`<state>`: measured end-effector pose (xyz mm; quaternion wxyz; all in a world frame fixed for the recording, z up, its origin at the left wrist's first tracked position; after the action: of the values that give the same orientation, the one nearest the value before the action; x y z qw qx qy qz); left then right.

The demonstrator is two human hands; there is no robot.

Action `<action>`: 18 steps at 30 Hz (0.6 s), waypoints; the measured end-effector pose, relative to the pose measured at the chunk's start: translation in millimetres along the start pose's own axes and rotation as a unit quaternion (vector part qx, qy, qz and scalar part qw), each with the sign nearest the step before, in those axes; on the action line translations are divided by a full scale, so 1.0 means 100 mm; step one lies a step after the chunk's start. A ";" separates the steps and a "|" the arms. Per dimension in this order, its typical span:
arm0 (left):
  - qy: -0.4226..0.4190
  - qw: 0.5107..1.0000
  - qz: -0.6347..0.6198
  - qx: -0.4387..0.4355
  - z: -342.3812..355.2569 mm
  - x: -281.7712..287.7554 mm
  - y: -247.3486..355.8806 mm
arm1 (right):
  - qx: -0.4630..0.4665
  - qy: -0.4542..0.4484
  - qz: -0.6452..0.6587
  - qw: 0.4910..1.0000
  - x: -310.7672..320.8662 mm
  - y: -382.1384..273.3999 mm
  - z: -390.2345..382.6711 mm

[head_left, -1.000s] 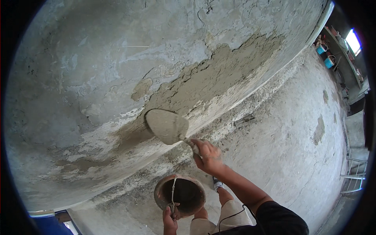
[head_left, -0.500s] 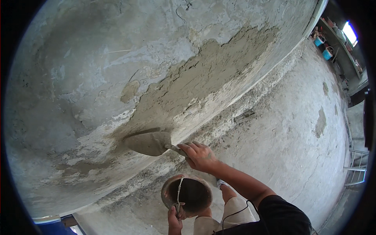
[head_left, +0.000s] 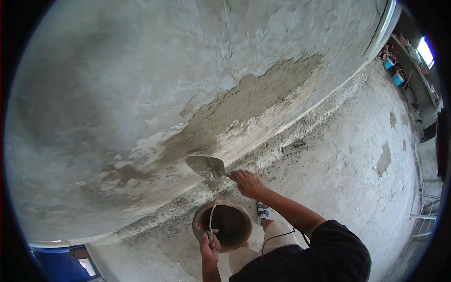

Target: The person scoops plaster from a bucket with a trowel, applies it onto a wall, and smooths the surface using a float.

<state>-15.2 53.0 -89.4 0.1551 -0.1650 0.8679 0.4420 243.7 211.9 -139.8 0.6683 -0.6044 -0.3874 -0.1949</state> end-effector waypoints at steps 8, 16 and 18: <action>0.001 0.992 -0.027 -0.123 -0.63 -0.41 0.66 | -0.126 -0.005 0.116 0.985 0.58 -0.28 -1.50; 0.004 0.985 -0.036 -0.167 -0.81 -0.82 0.87 | 0.050 -0.156 0.052 0.985 1.33 -0.61 -1.78; -0.024 0.985 0.013 -0.168 -0.82 -0.97 0.97 | 0.098 -0.138 0.043 0.985 1.45 -0.76 -1.73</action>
<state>20.4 53.6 66.2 0.1404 -0.1667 0.7797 0.5870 327.9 61.3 24.7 0.6722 -0.5735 -0.4663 -0.0418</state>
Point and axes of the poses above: each hand's wrist, its own z-axis towards the middle knuckle, its own x-axis out of the back of the hand, y = z × x, the point moved 1 cm from there along z, towards the middle knuckle, and after that the axes turned 5 degrees about -y, right-handed, at the moved point
